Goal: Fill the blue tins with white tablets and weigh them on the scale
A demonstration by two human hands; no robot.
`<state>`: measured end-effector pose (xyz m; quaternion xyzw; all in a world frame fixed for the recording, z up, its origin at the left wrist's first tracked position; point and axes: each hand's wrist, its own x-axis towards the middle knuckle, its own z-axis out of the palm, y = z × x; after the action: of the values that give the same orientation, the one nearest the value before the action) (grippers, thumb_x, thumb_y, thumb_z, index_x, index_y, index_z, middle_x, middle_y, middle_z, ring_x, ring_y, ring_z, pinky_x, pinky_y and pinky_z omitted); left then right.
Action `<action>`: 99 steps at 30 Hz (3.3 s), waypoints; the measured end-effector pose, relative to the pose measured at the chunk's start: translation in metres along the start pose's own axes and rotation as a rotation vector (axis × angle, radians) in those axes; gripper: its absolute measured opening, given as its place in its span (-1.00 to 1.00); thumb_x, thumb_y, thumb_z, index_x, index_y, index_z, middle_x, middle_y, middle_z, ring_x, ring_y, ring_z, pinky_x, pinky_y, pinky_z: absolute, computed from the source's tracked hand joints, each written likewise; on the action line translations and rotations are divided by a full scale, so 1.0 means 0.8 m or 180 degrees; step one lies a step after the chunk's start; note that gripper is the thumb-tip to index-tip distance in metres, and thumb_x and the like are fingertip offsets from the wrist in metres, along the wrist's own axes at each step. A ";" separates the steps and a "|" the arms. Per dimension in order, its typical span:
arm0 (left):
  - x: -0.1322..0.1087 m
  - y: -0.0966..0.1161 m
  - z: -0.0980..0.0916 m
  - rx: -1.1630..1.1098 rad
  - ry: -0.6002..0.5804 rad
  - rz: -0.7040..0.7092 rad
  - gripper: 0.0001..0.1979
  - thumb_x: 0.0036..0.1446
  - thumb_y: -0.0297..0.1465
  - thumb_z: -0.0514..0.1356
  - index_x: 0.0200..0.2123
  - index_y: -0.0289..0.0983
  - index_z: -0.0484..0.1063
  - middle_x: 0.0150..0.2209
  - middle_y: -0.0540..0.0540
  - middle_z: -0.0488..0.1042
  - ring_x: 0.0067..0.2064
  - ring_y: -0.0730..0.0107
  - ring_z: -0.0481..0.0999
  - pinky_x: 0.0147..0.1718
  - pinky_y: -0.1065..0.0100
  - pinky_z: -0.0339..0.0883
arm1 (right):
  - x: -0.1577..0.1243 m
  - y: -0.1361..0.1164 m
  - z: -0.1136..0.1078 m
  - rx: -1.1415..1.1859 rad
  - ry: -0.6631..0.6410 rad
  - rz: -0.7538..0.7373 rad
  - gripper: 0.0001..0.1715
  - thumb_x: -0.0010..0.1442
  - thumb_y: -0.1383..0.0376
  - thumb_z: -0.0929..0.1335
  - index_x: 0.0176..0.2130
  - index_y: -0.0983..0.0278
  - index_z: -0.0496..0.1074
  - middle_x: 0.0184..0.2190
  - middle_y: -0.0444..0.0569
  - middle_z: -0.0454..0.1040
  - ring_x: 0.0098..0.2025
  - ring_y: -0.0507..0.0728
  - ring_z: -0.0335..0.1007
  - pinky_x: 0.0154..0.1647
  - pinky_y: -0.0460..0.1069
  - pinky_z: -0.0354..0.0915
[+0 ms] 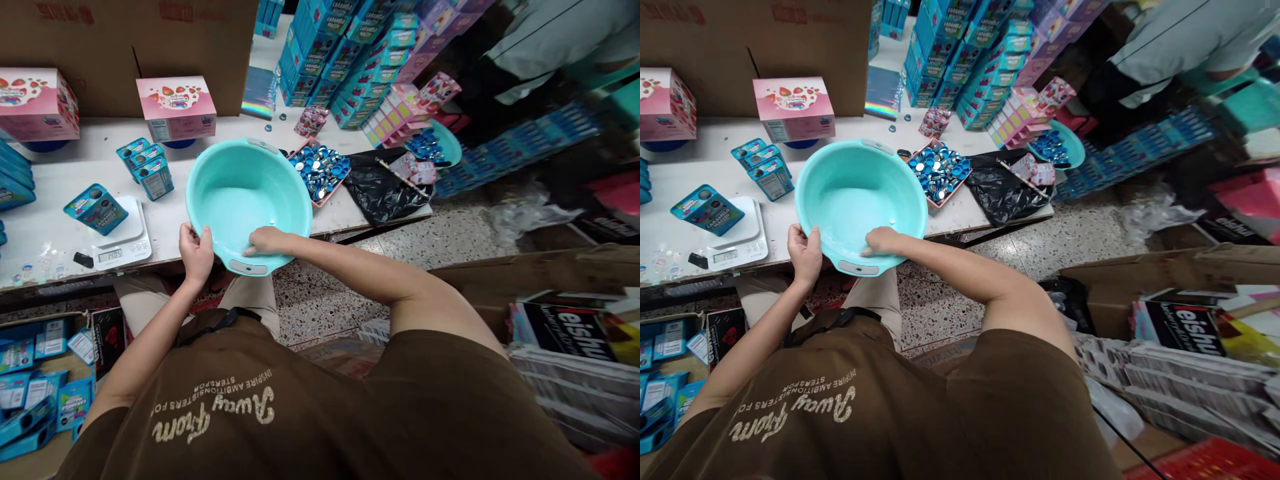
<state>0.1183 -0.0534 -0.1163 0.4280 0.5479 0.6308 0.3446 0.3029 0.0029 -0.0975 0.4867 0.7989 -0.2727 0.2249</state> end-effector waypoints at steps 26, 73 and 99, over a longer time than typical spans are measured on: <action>0.007 0.000 0.002 -0.0005 0.0069 -0.0239 -0.80 0.12 -0.42 0.21 -0.38 -0.22 0.17 -0.45 0.09 0.19 -0.42 0.52 0.22 -0.39 0.44 0.14 | -0.005 0.089 -0.062 0.3055 0.1270 0.0180 -0.47 0.28 -0.04 0.23 -0.55 0.23 0.21 -0.67 -0.24 0.08 -0.61 -0.03 -0.07 -0.54 -0.08 -0.03; 0.035 -0.044 -0.266 0.1745 0.2178 0.0682 -0.82 0.24 -0.23 0.11 -0.25 -0.23 0.33 -0.24 -0.15 0.39 -0.16 0.24 0.37 -0.05 0.19 0.25 | 0.161 -0.278 -0.162 0.6137 0.0672 -0.0864 -0.70 0.26 0.22 0.13 -0.50 0.19 -0.01 -0.65 -0.29 -0.07 -0.67 -0.05 -0.17 -0.72 -0.20 -0.15; 0.056 -0.119 -0.340 0.2972 0.1829 0.0323 -0.70 0.30 -0.28 -0.05 -0.33 -0.25 0.42 -0.13 -0.32 0.48 0.04 -0.03 0.34 0.11 -0.01 0.12 | 0.199 -0.343 -0.133 0.5229 0.1612 -0.1072 -0.39 0.32 -0.04 0.22 -0.61 0.25 0.25 -0.70 -0.22 0.27 -0.65 -0.08 0.24 -0.54 -0.17 0.21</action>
<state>-0.1521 -0.1050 -0.2123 0.3719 0.8202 0.4280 -0.0761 -0.0220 0.0731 -0.0575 0.4162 0.4369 -0.6752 -0.4242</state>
